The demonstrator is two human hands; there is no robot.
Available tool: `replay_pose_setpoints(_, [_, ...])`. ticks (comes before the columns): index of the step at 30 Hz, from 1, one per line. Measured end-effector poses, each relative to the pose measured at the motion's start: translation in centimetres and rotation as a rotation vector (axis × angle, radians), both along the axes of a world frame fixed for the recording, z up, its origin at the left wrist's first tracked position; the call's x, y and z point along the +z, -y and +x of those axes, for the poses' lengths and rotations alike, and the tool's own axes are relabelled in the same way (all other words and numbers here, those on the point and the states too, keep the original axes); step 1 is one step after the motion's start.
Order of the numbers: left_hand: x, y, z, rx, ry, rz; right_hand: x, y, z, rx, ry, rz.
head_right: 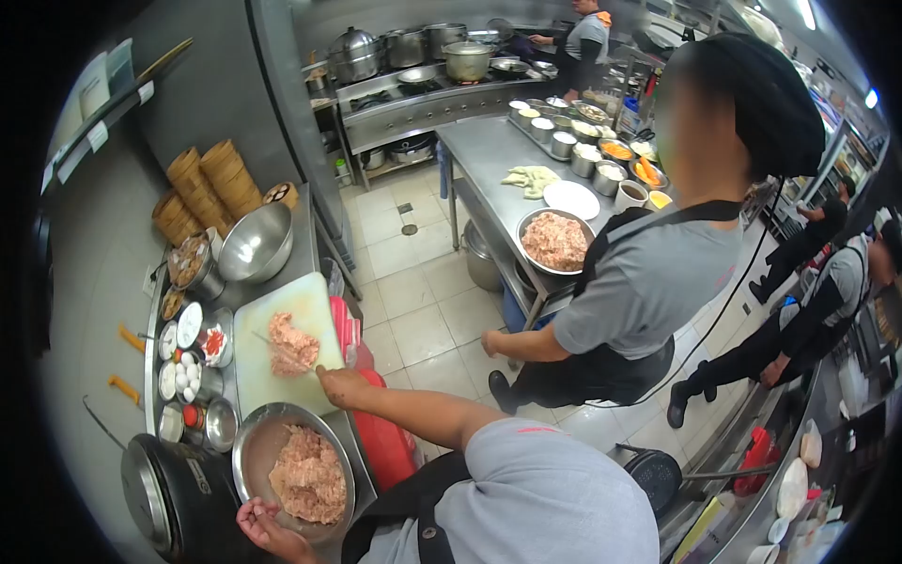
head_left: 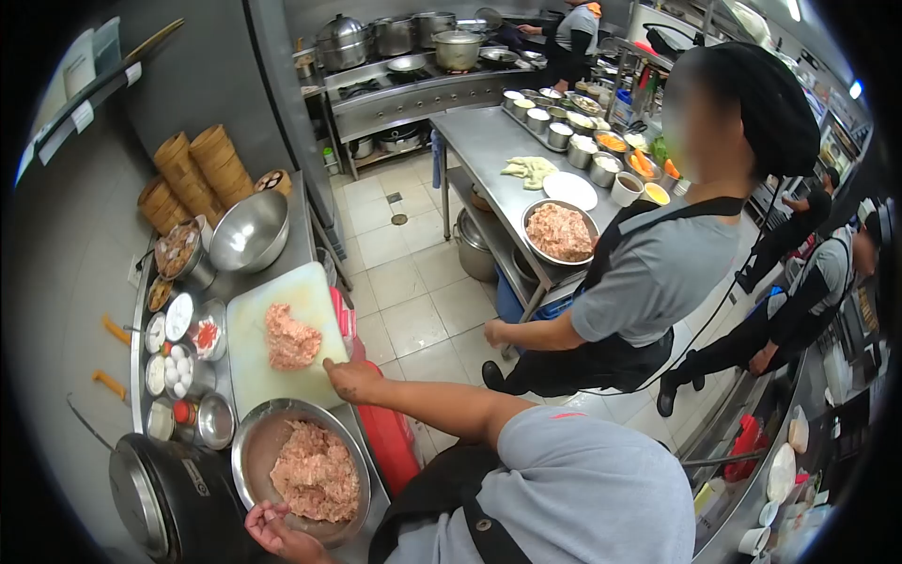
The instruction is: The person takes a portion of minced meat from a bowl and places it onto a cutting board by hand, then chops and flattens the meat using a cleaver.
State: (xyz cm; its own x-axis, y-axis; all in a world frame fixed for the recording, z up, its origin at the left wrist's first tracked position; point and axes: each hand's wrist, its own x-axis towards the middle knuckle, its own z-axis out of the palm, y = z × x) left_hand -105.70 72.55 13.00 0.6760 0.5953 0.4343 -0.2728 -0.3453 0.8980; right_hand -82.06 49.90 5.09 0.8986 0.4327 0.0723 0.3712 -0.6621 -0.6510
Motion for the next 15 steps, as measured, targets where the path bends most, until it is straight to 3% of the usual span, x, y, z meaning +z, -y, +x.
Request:
replay_pose_setpoints(4, [-0.5,0.0,-1.0,0.018,-0.057,-0.139,-0.4,0.0,0.4,-0.034,-0.012,0.013])
replay_pose_setpoints(12, [-0.2,0.4,-1.1,0.079,0.008,-0.174,0.5,0.0,-0.3,-0.05,-0.045,-0.031])
replay_pose_setpoints(15, [-1.4,-0.6,-1.2,0.09,0.006,-0.184,0.0,0.1,-0.4,-0.019,0.057,-0.008])
